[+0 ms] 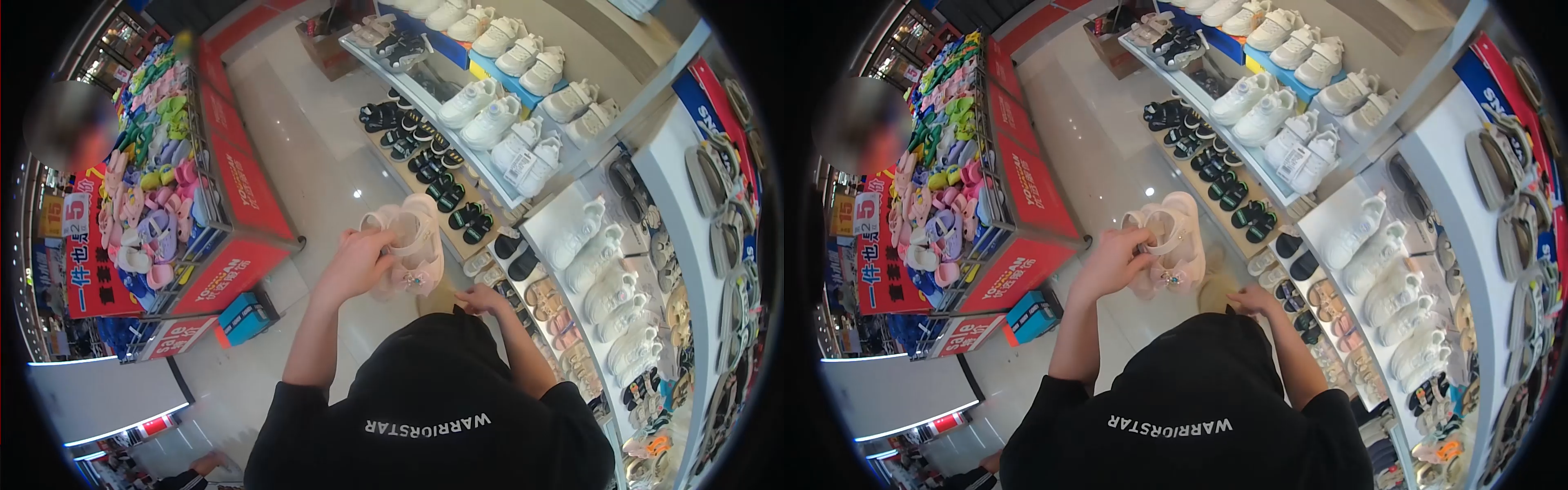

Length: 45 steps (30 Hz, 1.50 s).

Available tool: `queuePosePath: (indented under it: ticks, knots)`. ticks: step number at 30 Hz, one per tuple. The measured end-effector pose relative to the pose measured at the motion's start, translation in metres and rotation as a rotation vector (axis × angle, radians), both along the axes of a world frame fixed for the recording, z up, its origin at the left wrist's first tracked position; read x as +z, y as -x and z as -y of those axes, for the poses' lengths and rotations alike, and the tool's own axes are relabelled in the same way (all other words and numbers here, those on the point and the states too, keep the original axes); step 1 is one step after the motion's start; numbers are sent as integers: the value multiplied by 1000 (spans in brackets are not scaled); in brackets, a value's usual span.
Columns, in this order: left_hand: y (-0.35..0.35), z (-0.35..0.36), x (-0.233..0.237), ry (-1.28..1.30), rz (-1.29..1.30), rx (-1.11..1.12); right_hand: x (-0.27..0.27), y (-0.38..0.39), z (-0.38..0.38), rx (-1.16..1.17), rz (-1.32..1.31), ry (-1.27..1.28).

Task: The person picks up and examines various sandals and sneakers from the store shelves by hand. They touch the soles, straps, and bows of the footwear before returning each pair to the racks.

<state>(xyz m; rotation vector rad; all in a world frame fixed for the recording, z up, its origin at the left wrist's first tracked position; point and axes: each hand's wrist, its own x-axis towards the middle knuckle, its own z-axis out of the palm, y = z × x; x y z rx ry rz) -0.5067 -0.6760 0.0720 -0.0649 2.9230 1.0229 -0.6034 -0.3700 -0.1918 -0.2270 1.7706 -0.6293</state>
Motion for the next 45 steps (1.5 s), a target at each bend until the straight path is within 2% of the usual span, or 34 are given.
queuePosePath:
  ticks: [3,5,8,16,19,21,24,30,34,37,43,45]
  knots:
    - [60,29,9,89,-44,-29,87,49,60,-378,44,550]
    - [99,48,16,104,-11,-30,125,80,98,-532,254,904]
    - [169,76,21,101,-22,-54,147,120,148,-536,299,1054]
    - [298,117,1,103,-92,-83,153,192,226,-803,235,950]
    - [345,131,-16,166,-17,-126,149,209,247,-943,372,1022]
    - [380,144,-27,179,-7,-194,135,225,266,-1095,481,1008]
    - [434,162,-57,137,-60,-316,118,247,289,-1227,474,1065]
    - [518,184,-83,133,-51,-490,113,285,351,-1583,396,1099]
    - [549,181,-87,140,-32,-563,104,305,382,-1737,314,1132]
    - [565,182,-91,151,2,-658,107,309,400,-1939,314,1074]
    - [584,181,-93,289,143,-769,113,302,407,-1887,225,1024]
    - [586,184,-97,284,119,-805,117,302,407,-1778,-23,832]
